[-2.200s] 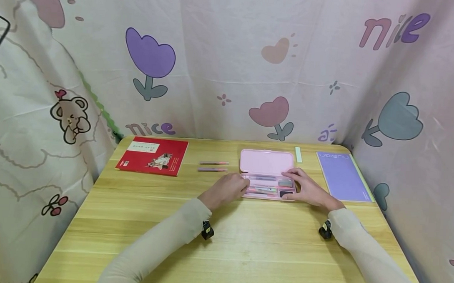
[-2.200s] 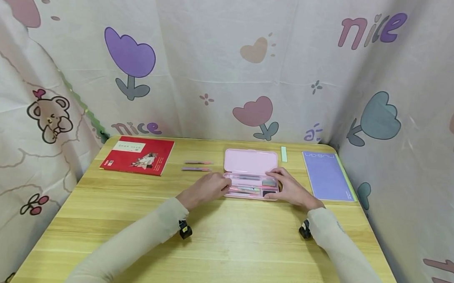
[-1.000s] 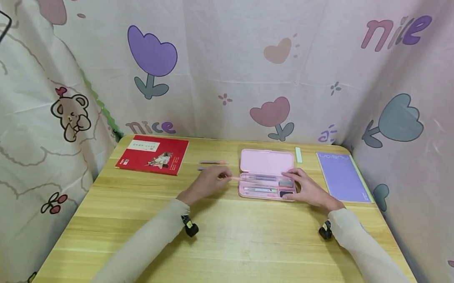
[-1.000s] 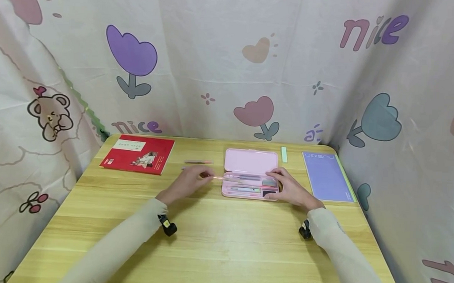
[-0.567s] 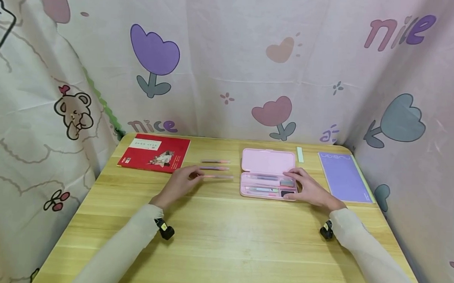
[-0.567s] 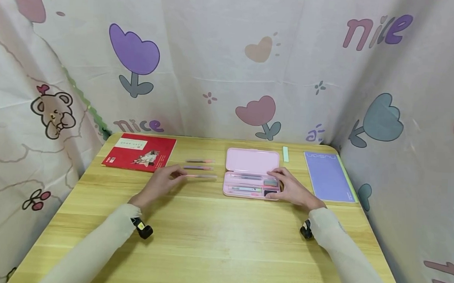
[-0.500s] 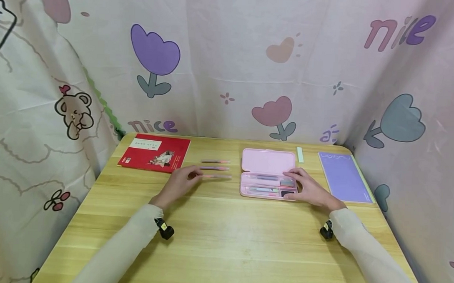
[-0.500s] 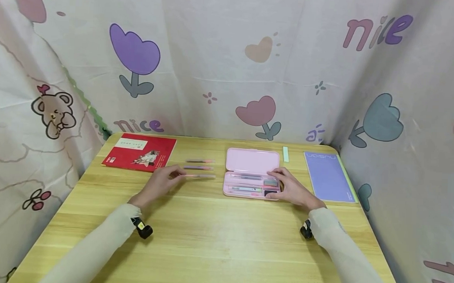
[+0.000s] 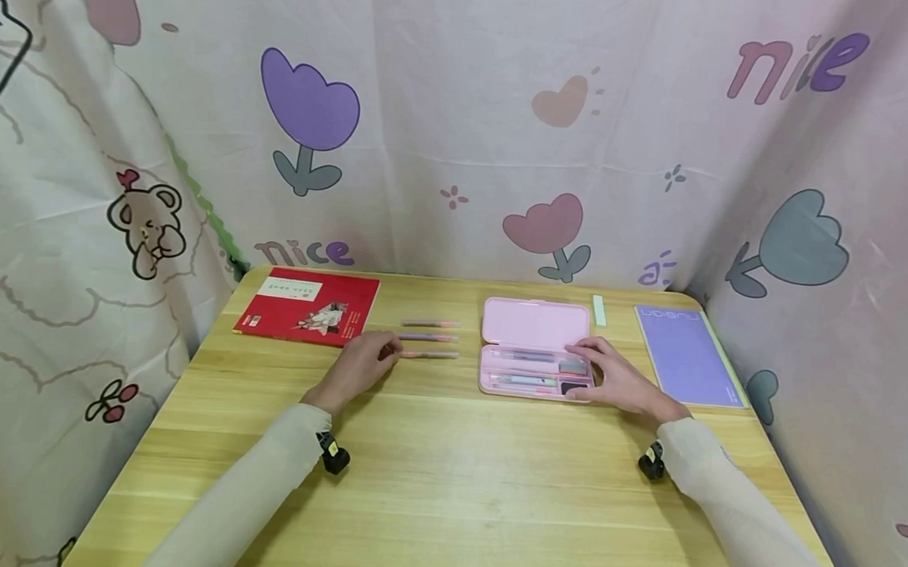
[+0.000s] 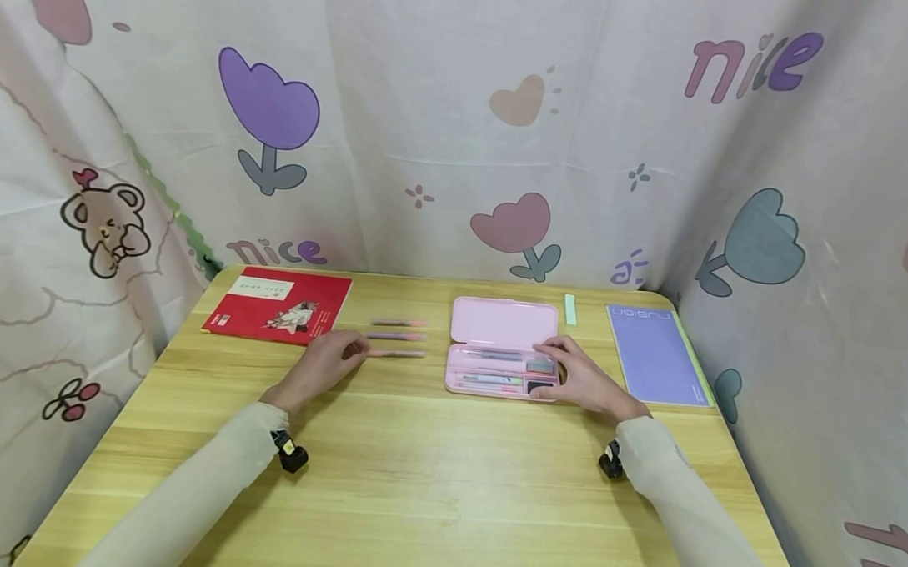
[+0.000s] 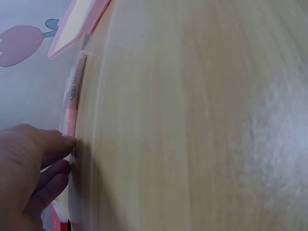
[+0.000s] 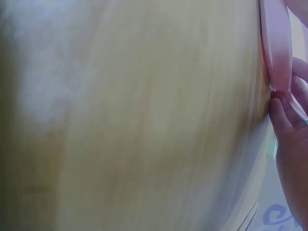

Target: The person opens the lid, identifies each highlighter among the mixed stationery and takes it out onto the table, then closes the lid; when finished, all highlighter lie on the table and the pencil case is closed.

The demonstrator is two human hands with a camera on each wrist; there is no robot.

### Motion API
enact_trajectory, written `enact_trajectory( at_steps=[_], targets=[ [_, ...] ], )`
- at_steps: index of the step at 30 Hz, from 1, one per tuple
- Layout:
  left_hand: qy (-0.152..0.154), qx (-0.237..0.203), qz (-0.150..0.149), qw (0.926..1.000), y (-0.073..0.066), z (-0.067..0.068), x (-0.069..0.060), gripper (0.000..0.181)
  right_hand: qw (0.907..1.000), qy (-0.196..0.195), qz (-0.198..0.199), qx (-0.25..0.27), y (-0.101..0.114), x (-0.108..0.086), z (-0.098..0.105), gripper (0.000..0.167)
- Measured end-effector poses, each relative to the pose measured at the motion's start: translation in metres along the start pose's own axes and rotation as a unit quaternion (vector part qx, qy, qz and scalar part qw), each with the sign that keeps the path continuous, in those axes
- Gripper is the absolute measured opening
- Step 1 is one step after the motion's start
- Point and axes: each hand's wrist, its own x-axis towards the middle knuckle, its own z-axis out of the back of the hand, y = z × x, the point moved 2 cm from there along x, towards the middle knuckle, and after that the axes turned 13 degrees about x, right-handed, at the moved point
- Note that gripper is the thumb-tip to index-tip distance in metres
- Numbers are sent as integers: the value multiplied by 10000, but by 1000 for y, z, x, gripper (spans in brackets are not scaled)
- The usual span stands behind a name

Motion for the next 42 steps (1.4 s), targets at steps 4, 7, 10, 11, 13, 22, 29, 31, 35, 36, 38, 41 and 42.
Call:
enact_trajectory(
  at_steps=[4,7,10,11,13,22,29,31,35,36,38,41,42],
  targets=[
    [-72,196,-81,9997,-1,1,0,11,10000,4,-5,-11,-2,0,0,96],
    [-99,248,-75,9996,-1,1,-1,12,10000,9,0,-9,-3,1,0,96],
    [-125,287,-77,9995,-1,0,-1,12,10000,12,5,-2,-2,1,1,96],
    [-134,299,-85,9994,-1,0,-1,12,10000,13,7,-5,-2,1,1,96],
    [-117,294,-81,9995,-2,1,-1,12,10000,15,8,-19,-2,1,1,95],
    [-76,155,-50,9998,-8,5,2,21,10000,12,-30,-10,-3,1,1,95],
    [-75,-74,-515,9986,-41,4,12,26,10000,6,-46,35,-2,0,2,95],
    [40,-114,-744,9972,-56,-1,17,27,10000,-4,-58,24,-2,0,3,95],
    [396,-180,-1239,9913,-85,-13,26,25,10000,12,-66,-8,-3,0,2,95],
    [504,-197,-1336,9896,-92,-16,28,22,10000,15,-63,-10,-3,0,2,95],
    [706,-222,-1531,9854,-105,-22,31,19,10000,22,-53,2,-3,0,2,95],
    [996,-244,-1733,9795,-121,-30,33,18,10000,23,-38,21,-2,0,1,96],
    [1071,-243,-1800,9775,-125,-32,34,17,10000,22,-33,15,-1,1,1,95]
  ],
)
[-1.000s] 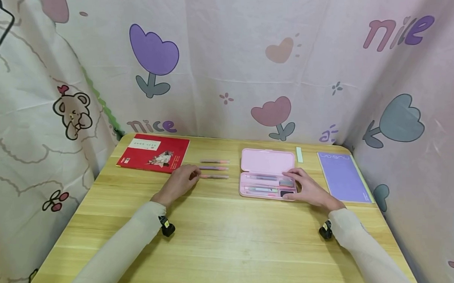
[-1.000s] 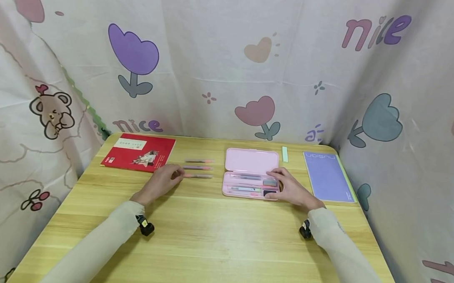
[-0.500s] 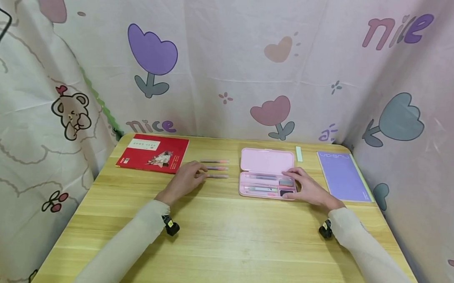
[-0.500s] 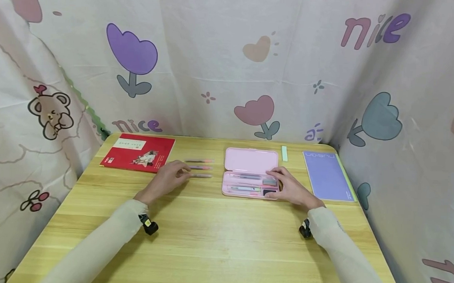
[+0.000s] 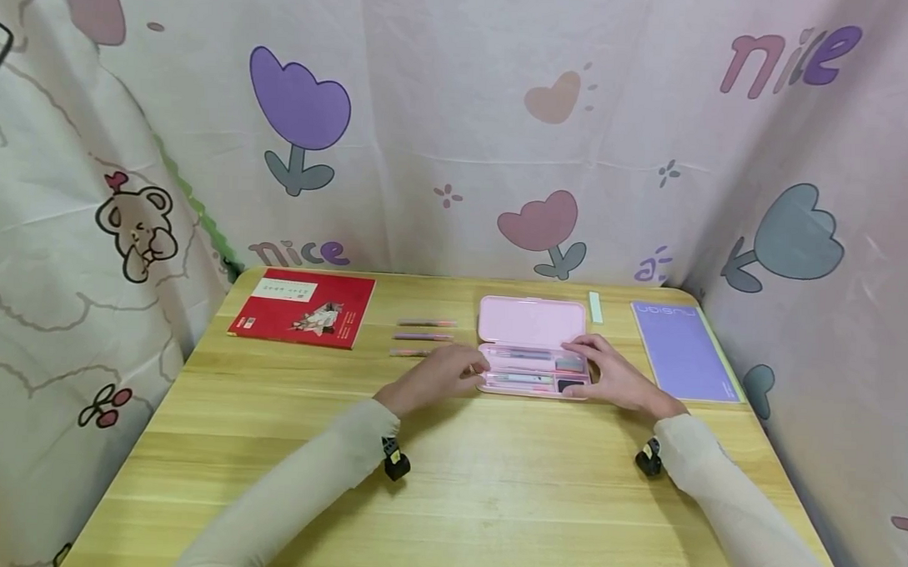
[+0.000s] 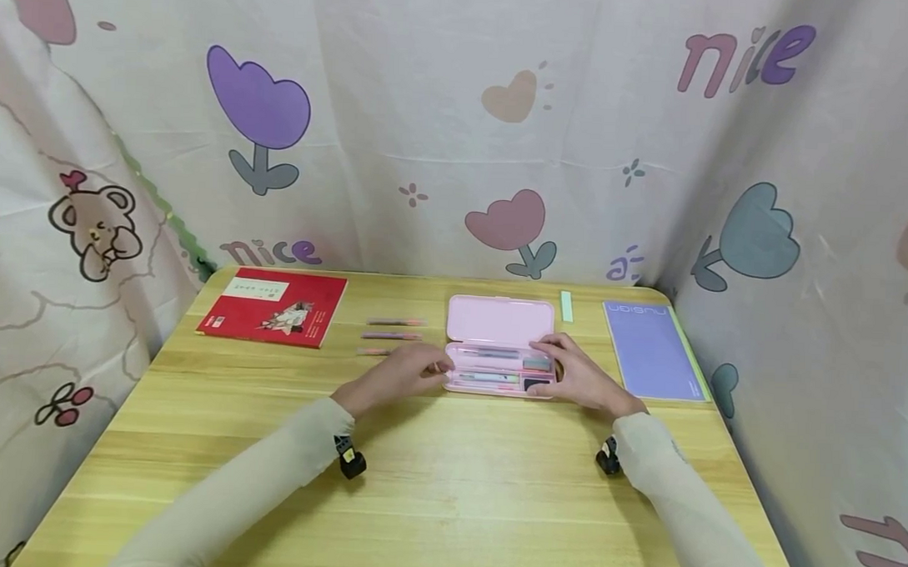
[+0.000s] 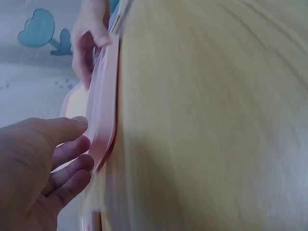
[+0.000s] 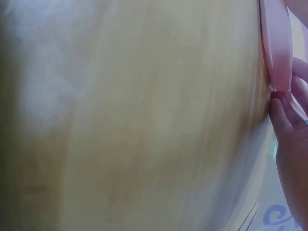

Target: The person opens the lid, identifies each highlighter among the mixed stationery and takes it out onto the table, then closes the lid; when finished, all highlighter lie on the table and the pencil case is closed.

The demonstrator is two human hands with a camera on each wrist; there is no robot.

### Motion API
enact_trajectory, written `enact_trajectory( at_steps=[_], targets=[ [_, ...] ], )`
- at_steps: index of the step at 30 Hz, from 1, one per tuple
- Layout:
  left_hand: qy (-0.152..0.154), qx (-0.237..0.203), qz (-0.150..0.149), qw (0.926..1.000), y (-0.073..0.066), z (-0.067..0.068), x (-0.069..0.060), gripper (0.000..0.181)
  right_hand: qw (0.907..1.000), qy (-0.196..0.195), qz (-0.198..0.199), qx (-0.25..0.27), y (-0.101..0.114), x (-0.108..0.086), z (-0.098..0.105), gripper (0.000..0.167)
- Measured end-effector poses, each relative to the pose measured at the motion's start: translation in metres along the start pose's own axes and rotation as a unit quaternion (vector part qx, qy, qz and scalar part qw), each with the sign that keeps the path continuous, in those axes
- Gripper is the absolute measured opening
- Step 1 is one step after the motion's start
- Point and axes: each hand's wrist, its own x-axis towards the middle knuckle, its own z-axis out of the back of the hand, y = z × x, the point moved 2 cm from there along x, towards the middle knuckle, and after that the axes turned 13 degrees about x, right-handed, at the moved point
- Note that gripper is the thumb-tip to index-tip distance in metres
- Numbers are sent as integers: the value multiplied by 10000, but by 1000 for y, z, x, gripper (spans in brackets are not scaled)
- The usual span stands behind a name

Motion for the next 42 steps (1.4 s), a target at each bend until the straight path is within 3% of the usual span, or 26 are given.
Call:
enact_trajectory(
  at_steps=[4,9,20,28,36,42],
  targets=[
    [245,206,-91,9994,-9,-8,4,14,10000,12,2,4,1,1,-1,96],
    [389,350,-1,9986,-12,-13,4,15,10000,0,22,25,1,0,-1,95],
    [569,441,111,9973,-22,-10,7,15,10000,-24,68,51,0,0,-1,95],
    [470,251,231,9983,-25,-10,8,7,9999,-35,53,99,0,-1,0,94],
    [356,1163,317,9921,-38,-12,7,8,9999,-46,16,96,0,-1,-1,93],
    [455,954,495,9932,-44,-8,7,14,10000,-22,16,29,2,-1,-1,93]
  ],
)
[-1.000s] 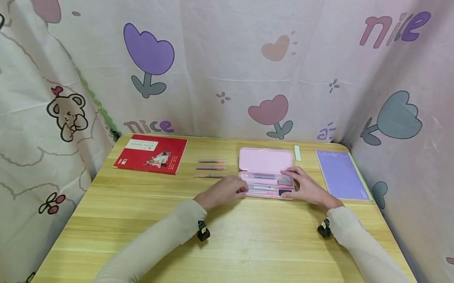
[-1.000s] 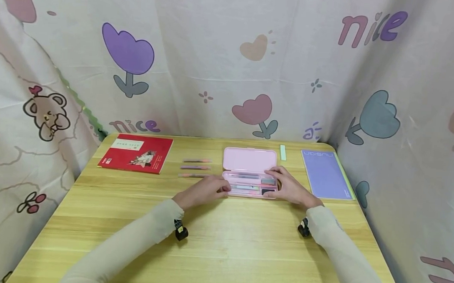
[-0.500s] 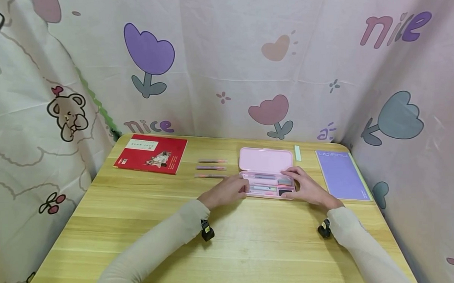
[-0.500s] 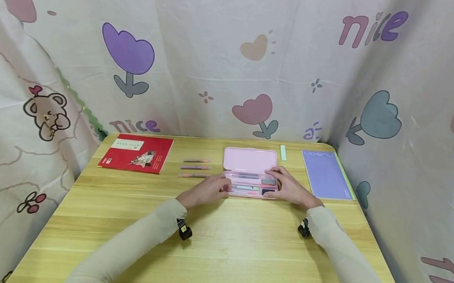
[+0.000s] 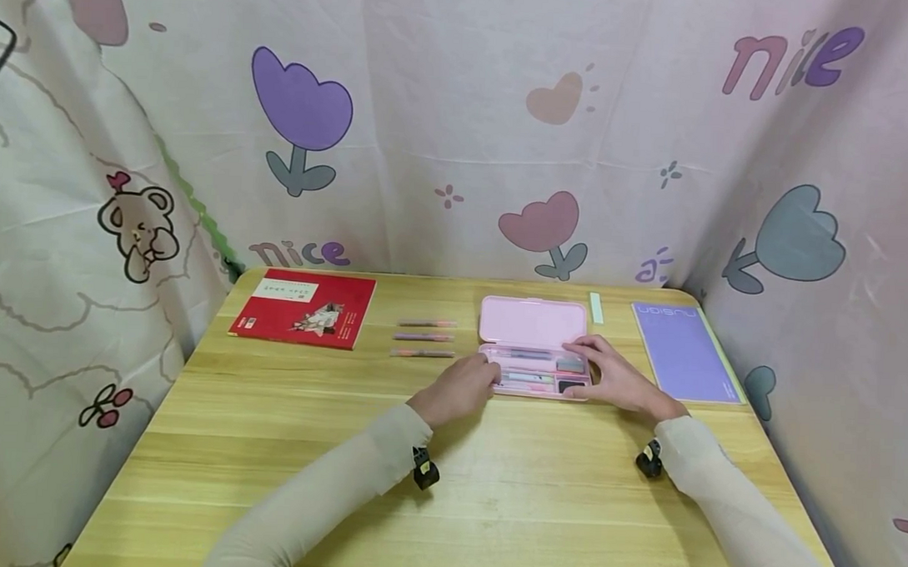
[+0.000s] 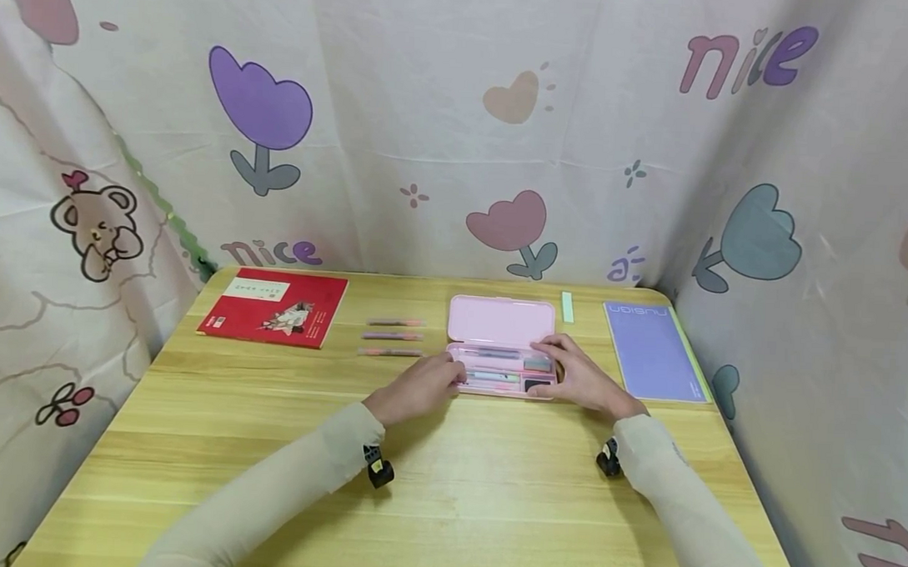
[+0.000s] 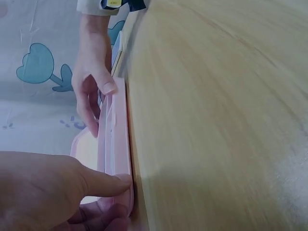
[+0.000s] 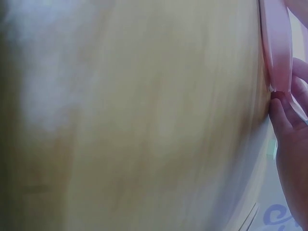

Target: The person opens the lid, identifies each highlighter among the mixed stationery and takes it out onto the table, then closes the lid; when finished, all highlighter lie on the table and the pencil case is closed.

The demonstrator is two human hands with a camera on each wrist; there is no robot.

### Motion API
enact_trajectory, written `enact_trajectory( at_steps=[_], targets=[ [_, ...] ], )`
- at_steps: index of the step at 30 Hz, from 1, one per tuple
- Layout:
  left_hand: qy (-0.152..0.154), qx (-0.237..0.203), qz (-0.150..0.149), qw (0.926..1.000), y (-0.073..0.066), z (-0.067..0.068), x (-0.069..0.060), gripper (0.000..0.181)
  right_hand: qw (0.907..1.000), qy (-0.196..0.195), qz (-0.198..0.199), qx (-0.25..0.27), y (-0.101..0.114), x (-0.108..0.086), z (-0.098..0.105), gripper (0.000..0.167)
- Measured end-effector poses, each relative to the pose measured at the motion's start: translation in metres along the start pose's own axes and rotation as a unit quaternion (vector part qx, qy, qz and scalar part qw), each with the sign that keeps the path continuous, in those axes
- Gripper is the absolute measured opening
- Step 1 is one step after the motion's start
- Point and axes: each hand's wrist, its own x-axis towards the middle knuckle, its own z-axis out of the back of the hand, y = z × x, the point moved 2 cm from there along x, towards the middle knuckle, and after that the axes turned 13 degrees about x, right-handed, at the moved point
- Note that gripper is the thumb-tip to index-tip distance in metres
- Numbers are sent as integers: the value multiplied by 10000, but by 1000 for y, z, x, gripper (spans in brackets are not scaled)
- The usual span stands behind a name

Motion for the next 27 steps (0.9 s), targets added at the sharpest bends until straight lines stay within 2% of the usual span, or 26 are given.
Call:
enact_trajectory(
  at_steps=[5,12,21,27],
  targets=[
    [176,-202,214,9994,0,2,1,12,10000,13,-2,-20,0,0,0,94],
    [-34,-594,156,9981,9,-1,2,5,10000,21,-18,-31,2,0,0,94],
    [-204,-1522,190,9880,25,-7,1,13,10000,0,-14,-31,2,0,0,93],
    [-501,-1935,327,9793,44,-12,-5,11,10000,1,-2,-25,2,0,0,93]
  ],
)
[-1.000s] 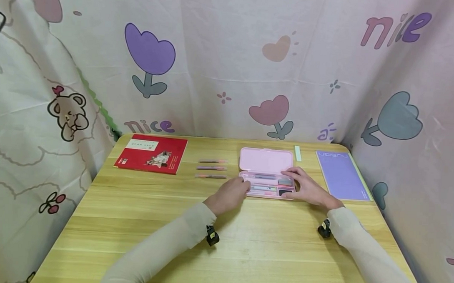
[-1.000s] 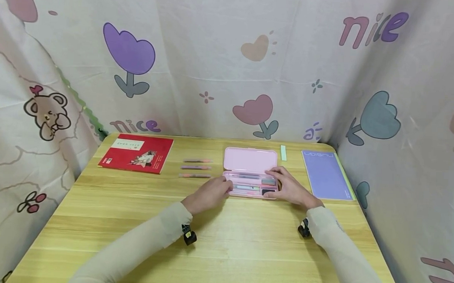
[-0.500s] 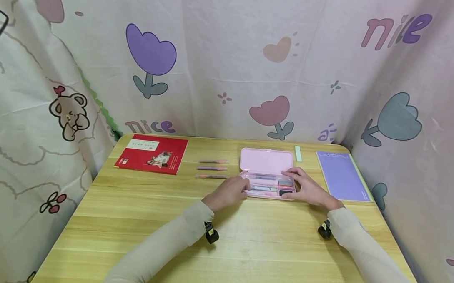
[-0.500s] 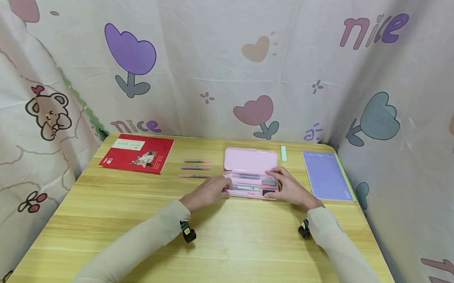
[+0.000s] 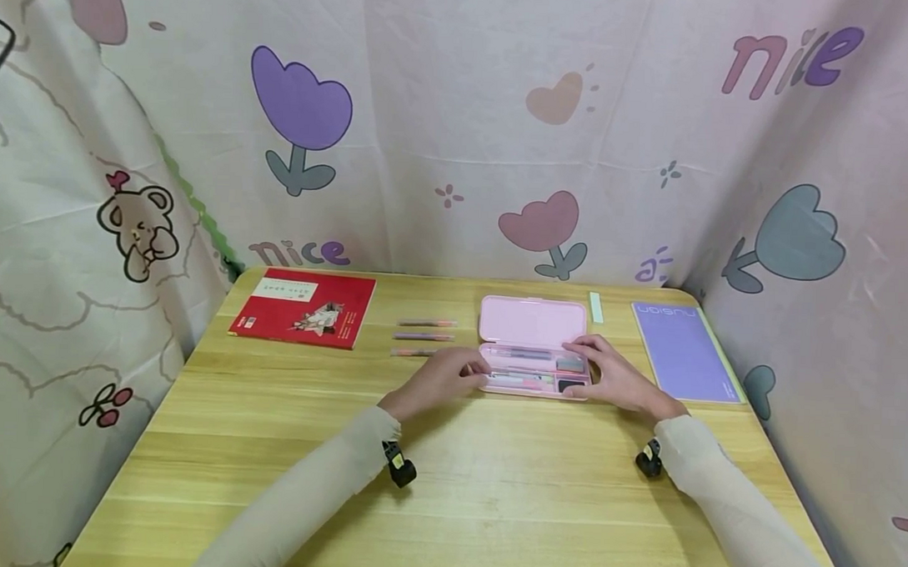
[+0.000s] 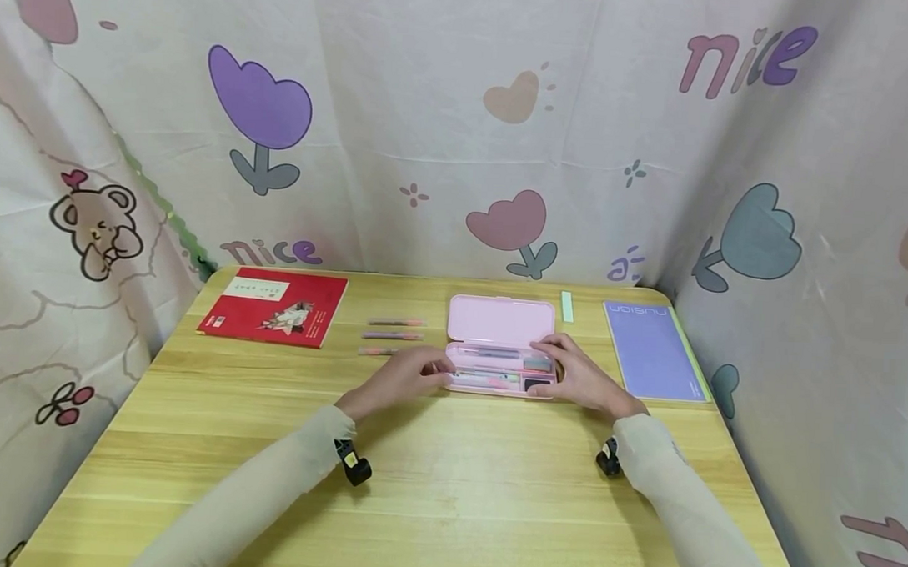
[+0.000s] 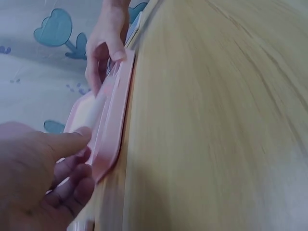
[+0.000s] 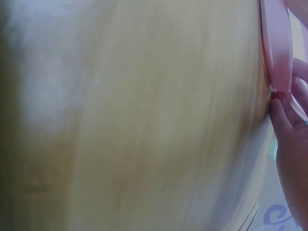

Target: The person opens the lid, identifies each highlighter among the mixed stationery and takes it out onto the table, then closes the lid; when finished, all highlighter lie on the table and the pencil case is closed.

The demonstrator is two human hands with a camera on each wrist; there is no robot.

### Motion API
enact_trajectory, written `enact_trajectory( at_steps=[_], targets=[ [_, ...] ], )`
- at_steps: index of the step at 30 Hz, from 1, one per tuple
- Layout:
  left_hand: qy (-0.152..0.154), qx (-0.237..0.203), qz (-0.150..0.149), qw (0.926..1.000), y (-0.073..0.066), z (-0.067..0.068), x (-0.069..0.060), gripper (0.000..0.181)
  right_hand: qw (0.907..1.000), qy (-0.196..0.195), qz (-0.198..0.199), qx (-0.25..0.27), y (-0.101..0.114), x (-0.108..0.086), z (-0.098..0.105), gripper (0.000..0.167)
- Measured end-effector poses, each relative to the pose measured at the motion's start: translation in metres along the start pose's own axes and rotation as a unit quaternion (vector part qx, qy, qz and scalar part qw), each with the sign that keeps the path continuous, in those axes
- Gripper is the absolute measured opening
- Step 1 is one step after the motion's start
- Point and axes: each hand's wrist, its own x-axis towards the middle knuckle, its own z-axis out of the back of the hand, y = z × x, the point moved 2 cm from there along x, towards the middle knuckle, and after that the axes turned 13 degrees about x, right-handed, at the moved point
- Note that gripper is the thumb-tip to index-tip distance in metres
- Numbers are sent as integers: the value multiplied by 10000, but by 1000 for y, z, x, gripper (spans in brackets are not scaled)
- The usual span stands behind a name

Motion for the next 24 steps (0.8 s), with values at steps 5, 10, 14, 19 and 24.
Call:
enact_trajectory(
  at_steps=[5,10,14,19,24],
  targets=[
    [-255,-180,377,9988,21,17,-18,7,10000,2,3,3,0,0,0,94],
    [-294,-235,808,9960,45,38,-43,9,10000,6,-21,16,-1,0,1,94],
    [-309,-155,971,9947,62,51,-61,11,10000,-2,-37,9,-2,1,1,94],
    [-415,16,1075,9933,79,57,-77,10,10000,-7,-26,0,-3,1,1,94],
    [-562,299,980,9931,89,56,-84,9,10000,-13,30,16,-3,1,0,94]
  ],
)
